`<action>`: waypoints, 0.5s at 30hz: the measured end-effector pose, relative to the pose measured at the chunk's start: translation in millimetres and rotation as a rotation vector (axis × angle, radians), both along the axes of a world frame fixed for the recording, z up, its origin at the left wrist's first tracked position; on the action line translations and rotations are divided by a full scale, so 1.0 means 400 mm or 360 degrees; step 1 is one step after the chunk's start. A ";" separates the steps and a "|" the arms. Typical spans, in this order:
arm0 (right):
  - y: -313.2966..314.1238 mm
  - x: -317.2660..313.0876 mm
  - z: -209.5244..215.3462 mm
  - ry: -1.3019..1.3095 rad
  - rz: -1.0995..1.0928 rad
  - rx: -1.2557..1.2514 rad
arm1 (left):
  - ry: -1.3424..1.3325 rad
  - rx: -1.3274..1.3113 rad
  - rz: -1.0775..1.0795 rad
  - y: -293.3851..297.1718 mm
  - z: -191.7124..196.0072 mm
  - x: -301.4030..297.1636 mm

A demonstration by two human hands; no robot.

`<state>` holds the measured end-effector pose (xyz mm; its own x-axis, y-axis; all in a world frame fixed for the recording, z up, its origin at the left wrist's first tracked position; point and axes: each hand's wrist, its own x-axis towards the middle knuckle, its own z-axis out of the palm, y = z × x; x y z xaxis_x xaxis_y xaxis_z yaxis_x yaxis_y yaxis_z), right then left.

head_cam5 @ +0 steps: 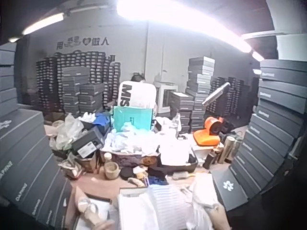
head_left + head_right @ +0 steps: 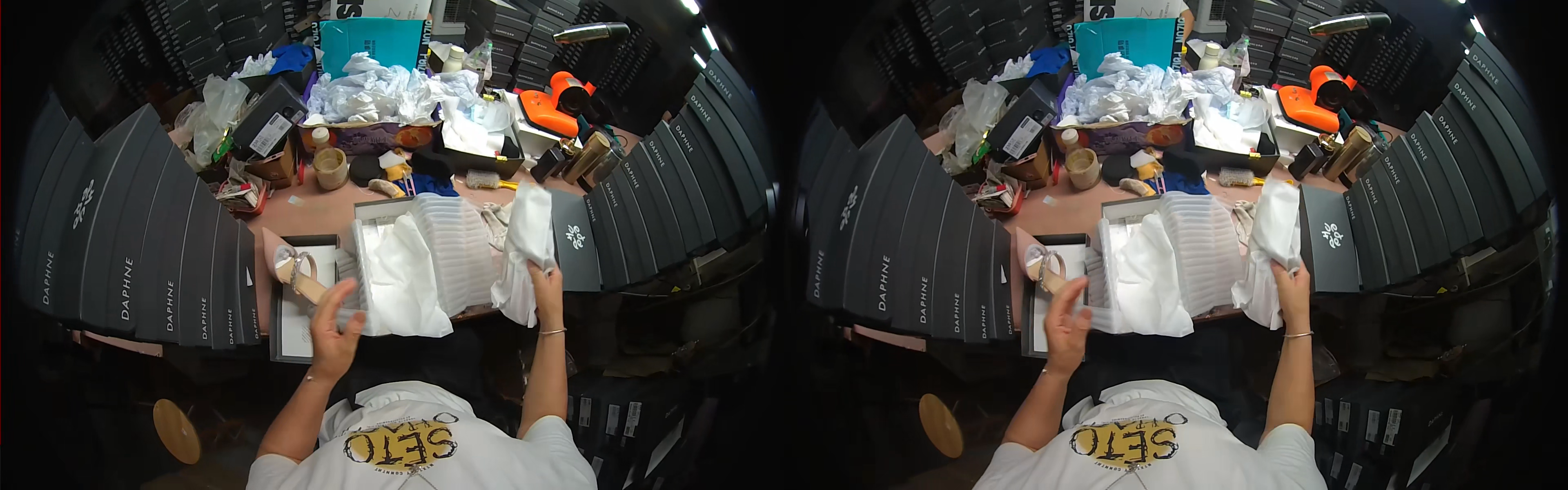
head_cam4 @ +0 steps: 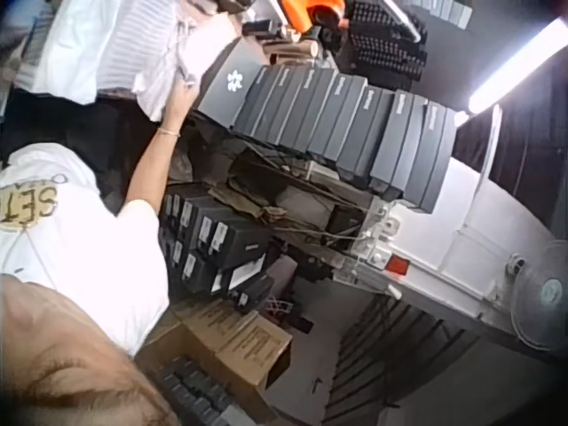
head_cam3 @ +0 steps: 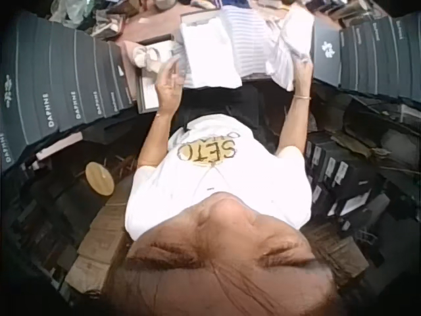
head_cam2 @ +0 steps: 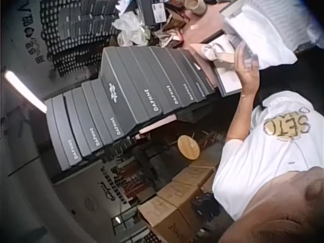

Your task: The recorder is packing various pairs of shoes into boxes using tissue paper and protective foam wrap.

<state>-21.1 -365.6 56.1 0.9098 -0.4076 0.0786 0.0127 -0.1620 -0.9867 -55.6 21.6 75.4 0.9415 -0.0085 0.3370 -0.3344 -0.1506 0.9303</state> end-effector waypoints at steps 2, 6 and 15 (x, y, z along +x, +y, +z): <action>0.103 -0.025 0.099 -0.0013 0.0209 0.0109 | 0.0223 -0.0200 -0.0391 -0.089 0.006 -0.027; 0.361 -0.079 0.130 -0.0453 0.0470 0.0020 | 0.1089 -0.1321 -0.0992 -0.209 -0.030 -0.021; 0.517 -0.003 0.172 -0.0268 0.1219 -0.0790 | 0.1107 -0.1693 -0.0560 0.021 -0.106 -0.057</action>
<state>-22.2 -159.0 125.0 0.8777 0.4155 0.2388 0.4276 -0.4538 -0.7818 -78.3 29.8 33.1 0.9216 -0.3202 -0.2193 0.3881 0.7525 0.5321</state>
